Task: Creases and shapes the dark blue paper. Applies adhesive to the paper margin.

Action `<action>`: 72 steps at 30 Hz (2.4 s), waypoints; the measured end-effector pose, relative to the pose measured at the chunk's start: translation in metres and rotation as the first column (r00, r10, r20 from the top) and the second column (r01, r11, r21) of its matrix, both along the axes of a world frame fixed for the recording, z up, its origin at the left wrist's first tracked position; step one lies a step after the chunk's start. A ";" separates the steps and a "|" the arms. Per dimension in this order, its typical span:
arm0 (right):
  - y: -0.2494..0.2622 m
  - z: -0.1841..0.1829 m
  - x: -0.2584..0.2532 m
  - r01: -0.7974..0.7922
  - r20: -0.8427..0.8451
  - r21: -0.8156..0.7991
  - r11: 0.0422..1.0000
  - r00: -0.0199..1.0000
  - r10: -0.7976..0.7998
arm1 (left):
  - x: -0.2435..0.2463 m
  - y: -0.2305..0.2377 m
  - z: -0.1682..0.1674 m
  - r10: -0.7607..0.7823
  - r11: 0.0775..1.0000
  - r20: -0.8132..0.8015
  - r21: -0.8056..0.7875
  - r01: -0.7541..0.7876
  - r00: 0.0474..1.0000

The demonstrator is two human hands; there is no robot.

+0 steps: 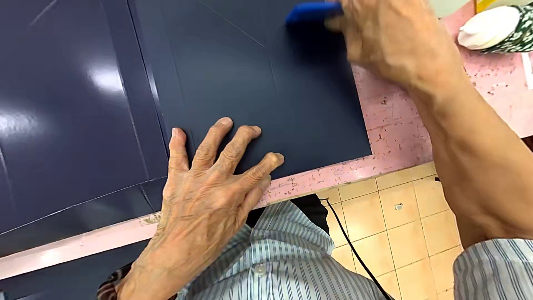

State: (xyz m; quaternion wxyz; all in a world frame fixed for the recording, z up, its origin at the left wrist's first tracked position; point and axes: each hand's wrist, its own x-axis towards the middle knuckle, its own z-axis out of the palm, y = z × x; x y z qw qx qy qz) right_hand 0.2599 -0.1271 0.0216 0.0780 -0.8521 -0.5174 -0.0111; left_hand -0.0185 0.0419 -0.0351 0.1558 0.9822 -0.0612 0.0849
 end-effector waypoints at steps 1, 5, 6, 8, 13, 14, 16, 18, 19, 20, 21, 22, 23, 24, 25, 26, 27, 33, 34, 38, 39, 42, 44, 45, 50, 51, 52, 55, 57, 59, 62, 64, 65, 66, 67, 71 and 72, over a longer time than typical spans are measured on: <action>-0.011 0.002 -0.012 -0.054 0.014 0.007 0.998 0.998 0.054 | 0.000 0.000 0.000 0.003 1.000 0.002 0.003 -0.003 1.000; -0.053 0.002 -0.061 -0.156 0.057 0.038 0.987 0.986 0.154 | 0.000 0.000 0.000 0.004 1.000 -0.012 0.015 -0.004 1.000; -0.062 0.002 -0.073 -0.157 0.057 0.039 0.987 0.986 0.155 | 0.000 0.001 0.000 0.005 1.000 -0.017 0.015 -0.005 1.000; -0.079 0.002 -0.096 -0.153 0.062 0.039 0.987 0.987 0.151 | 0.001 0.001 0.001 0.002 1.000 -0.026 0.019 -0.001 1.000; -0.110 -0.004 -0.141 -0.121 0.075 0.077 0.990 0.990 0.116 | 0.001 0.003 0.002 -0.014 0.999 -0.020 0.040 0.015 1.000; -0.116 -0.005 -0.148 -0.116 0.073 0.070 0.991 0.991 0.111 | 0.001 0.003 0.002 -0.019 0.999 -0.015 0.038 0.019 1.000; -0.127 -0.002 -0.159 -0.124 0.032 0.054 0.991 0.992 0.122 | 0.002 0.003 0.001 -0.027 0.999 -0.006 0.039 0.027 1.000; -0.137 0.003 -0.160 -0.124 -0.015 0.029 0.992 0.992 0.124 | 0.001 0.003 0.001 -0.039 0.999 -0.002 0.034 0.039 0.999; -0.140 0.004 -0.158 -0.102 -0.041 0.044 0.994 0.994 0.104 | 0.002 0.002 0.001 -0.041 0.999 0.002 0.029 0.041 0.999; -0.141 0.007 -0.154 -0.058 -0.080 0.085 0.995 0.995 0.065 | 0.003 0.003 0.001 -0.044 0.999 0.012 0.018 0.043 0.999; -0.141 0.011 -0.151 0.014 -0.144 0.132 0.991 0.990 0.005 | 0.004 0.003 0.002 -0.047 0.999 0.014 0.001 0.047 0.999; -0.139 0.015 -0.148 0.113 -0.227 0.162 0.980 0.971 -0.074 | 0.002 0.003 0.003 -0.050 0.999 0.008 -0.015 0.051 0.999; -0.134 0.016 -0.145 0.230 -0.315 0.176 0.957 0.934 -0.166 | 0.001 0.003 0.005 -0.048 0.998 -0.004 -0.033 0.048 0.999; -0.126 0.017 -0.142 0.335 -0.386 0.173 0.926 0.888 -0.249 | 0.000 0.003 0.007 -0.043 0.997 -0.016 -0.059 0.042 0.999; -0.116 0.018 -0.138 0.407 -0.411 0.167 0.898 0.857 -0.312 | 0.001 0.004 0.008 -0.030 0.995 -0.014 -0.098 0.028 0.999; -0.107 0.017 -0.134 0.445 -0.388 0.140 0.885 0.847 -0.364 | 0.001 0.004 0.007 -0.010 0.989 0.001 -0.147 0.010 1.000; -0.099 0.015 -0.129 0.449 -0.350 0.112 0.886 0.853 -0.388 | -0.001 0.003 0.007 0.010 0.982 0.030 -0.190 -0.004 1.000; -0.105 0.001 -0.108 0.369 -0.375 0.037 0.929 0.866 -0.330 | -0.055 0.012 0.019 0.069 0.980 0.186 0.169 -0.101 0.980; -0.104 0.000 -0.109 0.383 -0.397 0.050 0.923 0.855 -0.333 | -0.062 0.015 0.016 0.067 0.983 0.155 0.157 -0.091 0.986; -0.070 -0.001 -0.135 0.374 -0.494 0.068 0.925 0.818 -0.294 | -0.069 0.025 0.006 0.002 0.999 0.145 0.053 -0.010 0.989; -0.059 -0.002 -0.143 0.368 -0.511 0.074 0.927 0.812 -0.282 | -0.070 0.026 0.005 -0.014 0.998 0.141 0.060 0.006 0.990; -0.029 -0.005 -0.161 0.349 -0.550 0.113 0.930 0.802 -0.234 | -0.072 0.030 0.001 -0.041 0.998 0.152 0.054 0.033 0.988; -0.012 -0.007 -0.170 0.330 -0.571 0.130 0.935 0.796 -0.201 | -0.074 0.032 -0.004 -0.047 0.999 0.178 0.021 0.044 0.983; -0.004 -0.009 -0.175 0.316 -0.571 0.144 0.938 0.801 -0.182 | -0.074 0.033 -0.006 -0.051 0.999 0.184 0.004 0.051 0.982; 0.053 -0.018 -0.191 0.248 -0.557 0.214 0.945 0.825 -0.091 | -0.075 0.039 -0.014 -0.092 0.989 0.215 -0.092 0.114 0.972; 0.062 -0.018 -0.192 0.229 -0.543 0.207 0.951 0.835 -0.083 | -0.076 0.041 -0.015 -0.098 0.986 0.232 -0.109 0.126 0.968; 0.066 -0.018 -0.191 0.208 -0.524 0.196 0.958 0.848 -0.077 | -0.078 0.044 -0.014 -0.098 0.986 0.263 -0.107 0.130 0.960; 0.053 -0.015 -0.183 0.177 -0.496 0.171 0.969 0.865 -0.070 | -0.099 0.067 0.005 0.010 0.999 0.371 0.045 -0.029 0.928; 0.028 -0.015 -0.170 0.194 -0.502 0.148 0.970 0.860 -0.095 | -0.119 0.095 0.022 0.210 0.936 0.378 0.188 -0.297 0.902; 0.009 -0.024 -0.152 0.218 -0.493 0.156 0.963 0.862 -0.115 | -0.132 0.121 0.034 0.369 0.854 0.296 0.267 -0.447 0.881; -0.016 -0.037 -0.125 0.267 -0.500 0.121 0.956 0.848 -0.174 | -0.127 0.129 0.023 0.391 0.868 0.287 0.201 -0.454 0.875; -0.030 -0.033 -0.113 0.247 -0.494 0.075 0.966 0.851 -0.179 | -0.115 0.127 0.012 0.326 0.923 0.262 0.122 -0.366 0.908; -0.034 -0.029 -0.109 0.211 -0.480 0.051 0.976 0.863 -0.161 | -0.109 0.129 0.012 0.291 0.940 0.218 0.113 -0.321 0.931; -0.034 -0.025 -0.106 0.142 -0.453 0.029 0.989 0.884 -0.114 | -0.103 0.132 0.012 0.269 0.952 0.158 0.108 -0.288 0.950; -0.030 -0.019 -0.106 0.035 -0.418 0.019 0.999 0.908 -0.024 | -0.098 0.137 0.012 0.252 0.961 0.104 0.091 -0.261 0.962; 0.027 -0.009 -0.123 -0.532 -0.184 0.114 0.839 0.818 0.544 | -0.086 0.148 0.010 0.227 0.973 0.030 0.044 -0.229 0.973; 0.045 -0.008 -0.129 -0.630 -0.118 0.126 0.766 0.757 0.642 | -0.085 0.148 0.009 0.230 0.973 0.036 0.031 -0.231 0.973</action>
